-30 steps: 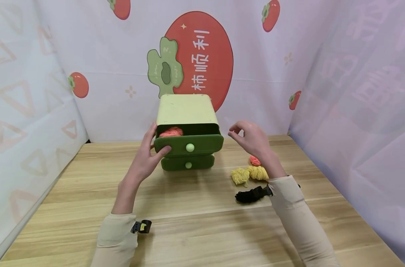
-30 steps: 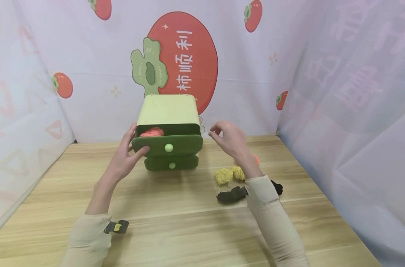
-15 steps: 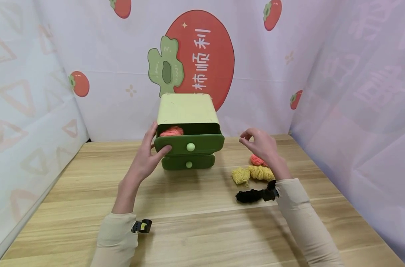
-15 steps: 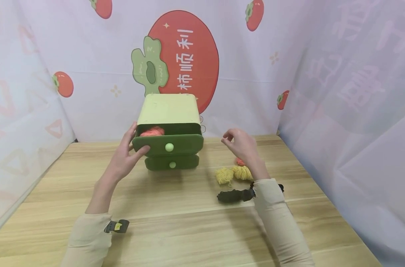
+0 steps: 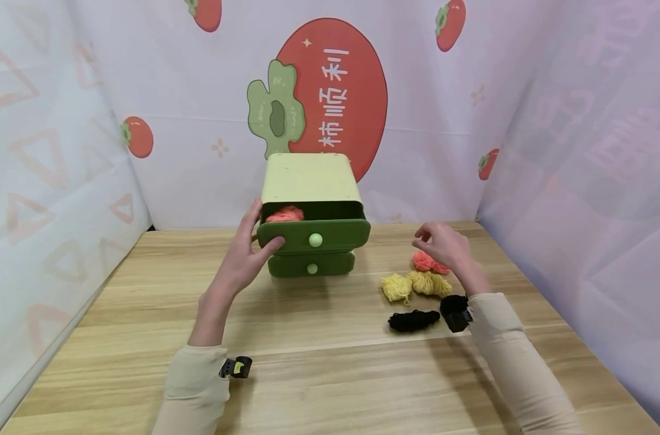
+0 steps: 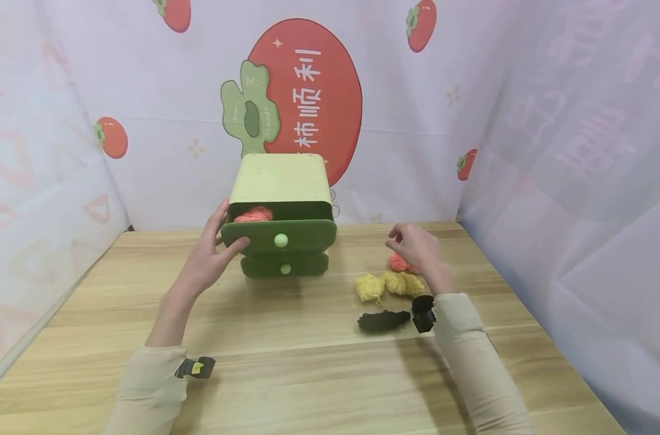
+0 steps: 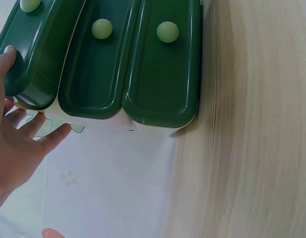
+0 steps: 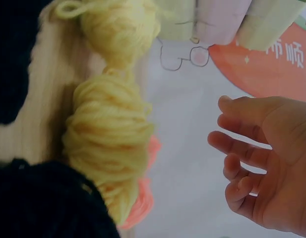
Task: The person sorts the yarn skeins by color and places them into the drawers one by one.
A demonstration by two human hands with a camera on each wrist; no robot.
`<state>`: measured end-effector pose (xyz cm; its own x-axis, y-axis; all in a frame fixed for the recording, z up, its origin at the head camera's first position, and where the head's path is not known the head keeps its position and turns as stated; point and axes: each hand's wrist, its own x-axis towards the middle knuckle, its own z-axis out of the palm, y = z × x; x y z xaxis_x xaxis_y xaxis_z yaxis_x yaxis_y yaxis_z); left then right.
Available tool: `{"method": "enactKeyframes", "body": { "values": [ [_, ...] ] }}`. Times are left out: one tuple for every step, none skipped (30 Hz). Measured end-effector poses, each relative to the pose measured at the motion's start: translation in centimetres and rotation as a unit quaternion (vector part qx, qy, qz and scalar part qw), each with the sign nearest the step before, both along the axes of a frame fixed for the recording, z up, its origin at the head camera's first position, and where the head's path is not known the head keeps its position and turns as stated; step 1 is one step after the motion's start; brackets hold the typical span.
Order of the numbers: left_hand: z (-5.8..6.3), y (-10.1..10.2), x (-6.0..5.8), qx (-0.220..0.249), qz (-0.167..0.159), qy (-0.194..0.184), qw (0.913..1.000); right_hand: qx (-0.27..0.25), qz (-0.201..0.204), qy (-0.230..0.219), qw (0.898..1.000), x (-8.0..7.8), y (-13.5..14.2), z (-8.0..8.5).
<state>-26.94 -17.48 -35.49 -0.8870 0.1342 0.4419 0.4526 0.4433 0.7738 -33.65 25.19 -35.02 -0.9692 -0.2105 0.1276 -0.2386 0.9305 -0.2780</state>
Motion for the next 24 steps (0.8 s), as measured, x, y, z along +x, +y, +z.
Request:
{"method": "enactKeyframes", "body": {
  "values": [
    [0.0, 0.0, 0.0, -0.001, 0.0, 0.0, 1.0, 0.002, -0.001, -0.005, 1.0, 0.0, 0.3, -0.1],
    [0.0, 0.0, 0.0, -0.001, 0.0, 0.0, 1.0, 0.004, -0.001, -0.01, 1.0, -0.1, 0.5, -0.3],
    [-0.1, 0.1, 0.0, -0.001, 0.0, -0.001, 1.0, 0.005, -0.002, -0.016, 1.0, -0.1, 0.8, -0.4],
    [-0.1, 0.1, 0.0, -0.002, -0.001, -0.002, 1.0, 0.006, -0.003, -0.022, 1.0, -0.1, 1.0, -0.5],
    [-0.1, 0.1, 0.0, -0.002, 0.0, -0.003, 1.0, 0.007, -0.003, -0.027, 1.0, -0.2, 1.2, -0.7],
    [-0.2, 0.0, 0.0, -0.003, 0.0, -0.004, 1.0, 0.009, -0.004, -0.031, 0.999, -0.2, 1.4, -0.8],
    [-0.2, 0.0, 0.0, -0.003, 0.001, -0.005, 1.0, 0.008, -0.004, -0.035, 0.999, -0.3, 1.5, -0.9],
    [-0.2, 0.0, 0.1, -0.001, 0.002, -0.006, 1.0, 0.009, -0.004, -0.039, 0.999, -0.3, 1.7, -1.1],
    [-0.3, 0.0, 0.1, 0.0, 0.002, -0.007, 1.0, 0.012, -0.004, -0.041, 0.999, -0.4, 1.8, -1.2],
    [-0.3, 0.0, 0.1, 0.0, 0.003, -0.007, 1.0, 0.015, -0.005, -0.045, 0.999, -0.5, 1.9, -1.3],
    [-0.3, -0.1, 0.1, 0.002, 0.004, -0.007, 1.0, 0.018, -0.004, -0.049, 0.999, -0.6, 2.0, -1.4],
    [-0.3, -0.1, 0.1, 0.001, 0.005, -0.007, 1.0, 0.021, -0.004, -0.054, 0.998, -0.6, 2.1, -1.5],
    [-0.3, -0.1, 0.0, 0.002, 0.006, -0.007, 1.0, 0.024, -0.004, -0.059, 0.998, -0.7, 2.2, -1.6],
    [-0.2, -0.2, 0.1, 0.001, 0.005, -0.006, 1.0, 0.028, -0.004, -0.064, 0.998, -0.8, 2.2, -1.6],
    [-0.2, -0.2, 0.1, 0.002, 0.005, -0.006, 1.0, 0.03, -0.002, -0.071, 0.997, -0.8, 2.3, -1.7],
    [-0.2, -0.2, 0.1, 0.001, 0.005, -0.006, 1.0, 0.03, -0.001, -0.079, 0.996, -0.9, 2.4, -1.8],
    [-0.2, -0.2, 0.0, 0.001, 0.005, -0.006, 1.0, 0.029, 0.001, -0.087, 0.996, -0.9, 2.4, -1.9],
    [-0.2, -0.2, 0.0, 0.001, 0.005, -0.005, 1.0, 0.03, 0.001, -0.094, 0.995, -0.9, 2.5, -2.0],
    [-0.1, -0.2, 0.0, 0.002, 0.004, -0.004, 1.0, 0.033, 0.003, -0.101, 0.994, -0.9, 2.5, -2.0],
    [-0.1, -0.2, 0.0, 0.001, 0.004, -0.003, 1.0, 0.036, 0.005, -0.109, 0.993, -1.0, 2.6, -2.1],
    [-0.1, -0.1, 0.0, 0.003, 0.004, -0.003, 1.0, 0.039, 0.008, -0.115, 0.993, -1.0, 2.6, -2.2],
    [-0.1, -0.1, 0.0, 0.0, 0.003, -0.002, 1.0, 0.044, 0.01, -0.121, 0.992, -1.0, 2.6, -2.2],
    [0.0, -0.1, -0.1, 0.001, 0.002, -0.002, 1.0, 0.049, 0.012, -0.124, 0.991, -1.0, 2.6, -2.3],
    [0.0, -0.1, -0.1, 0.001, 0.002, -0.003, 1.0, 0.052, 0.015, -0.127, 0.99, -1.0, 2.6, -2.4]
  ]
}}
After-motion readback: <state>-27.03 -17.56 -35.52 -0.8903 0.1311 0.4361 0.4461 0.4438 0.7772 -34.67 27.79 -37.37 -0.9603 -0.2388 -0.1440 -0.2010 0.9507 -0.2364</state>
